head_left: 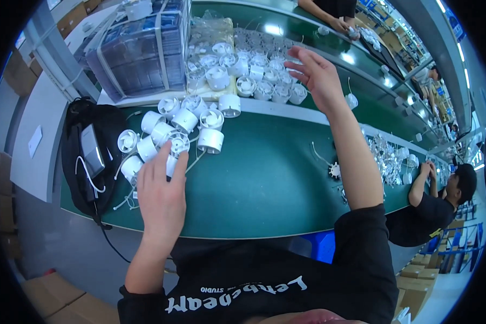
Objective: Assembling decorative lights by inserting star-shaped components into white plastic housings on a production line.
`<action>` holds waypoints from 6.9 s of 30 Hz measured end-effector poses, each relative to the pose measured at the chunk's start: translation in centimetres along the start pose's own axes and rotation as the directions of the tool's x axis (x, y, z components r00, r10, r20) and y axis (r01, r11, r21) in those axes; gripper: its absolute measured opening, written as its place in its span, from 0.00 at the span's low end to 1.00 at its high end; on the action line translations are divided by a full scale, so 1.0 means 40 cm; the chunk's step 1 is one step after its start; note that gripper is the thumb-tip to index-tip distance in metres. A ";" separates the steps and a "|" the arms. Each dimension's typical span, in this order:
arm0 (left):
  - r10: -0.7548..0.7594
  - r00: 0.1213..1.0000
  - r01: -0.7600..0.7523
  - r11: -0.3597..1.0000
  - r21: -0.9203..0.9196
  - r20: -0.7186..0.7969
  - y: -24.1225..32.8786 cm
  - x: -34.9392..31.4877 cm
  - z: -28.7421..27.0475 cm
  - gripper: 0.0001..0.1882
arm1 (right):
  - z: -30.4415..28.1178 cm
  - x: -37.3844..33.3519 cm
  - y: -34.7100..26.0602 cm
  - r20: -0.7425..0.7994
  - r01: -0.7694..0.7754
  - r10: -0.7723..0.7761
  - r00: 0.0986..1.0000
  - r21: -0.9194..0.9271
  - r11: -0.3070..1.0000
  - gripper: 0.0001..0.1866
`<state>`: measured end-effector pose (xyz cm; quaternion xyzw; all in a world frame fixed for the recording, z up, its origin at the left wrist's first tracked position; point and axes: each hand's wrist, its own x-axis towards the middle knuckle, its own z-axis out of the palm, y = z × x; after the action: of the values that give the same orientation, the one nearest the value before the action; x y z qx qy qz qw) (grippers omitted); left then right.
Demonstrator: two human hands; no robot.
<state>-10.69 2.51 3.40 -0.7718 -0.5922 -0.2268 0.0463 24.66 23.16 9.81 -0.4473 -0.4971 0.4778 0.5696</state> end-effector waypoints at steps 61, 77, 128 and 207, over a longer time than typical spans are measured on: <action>0.291 0.955 -0.262 0.731 -0.630 -0.060 0.256 -0.008 0.147 0.28 | -0.200 -0.509 0.032 0.246 0.323 -0.389 0.888 -0.935 0.145 0.14; 0.576 0.677 0.676 -0.733 -0.076 0.459 0.264 0.058 0.073 0.23 | 0.058 -0.537 0.030 0.401 0.753 -0.638 0.658 -0.376 0.540 0.09; 0.287 0.950 -0.082 0.611 -0.788 0.123 0.248 0.010 0.143 0.25 | 0.061 -0.743 0.134 0.186 0.369 -0.333 0.924 -0.660 0.655 0.18; 0.121 0.993 -0.113 0.908 -0.404 -0.004 0.110 0.097 0.032 0.29 | 0.094 -0.238 -0.049 0.324 0.152 0.000 0.946 -0.444 0.883 0.23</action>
<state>-5.44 5.14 4.69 -0.8012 -0.4859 -0.3326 -0.1064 20.65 13.59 10.83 -0.4682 -0.6982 0.3877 0.3782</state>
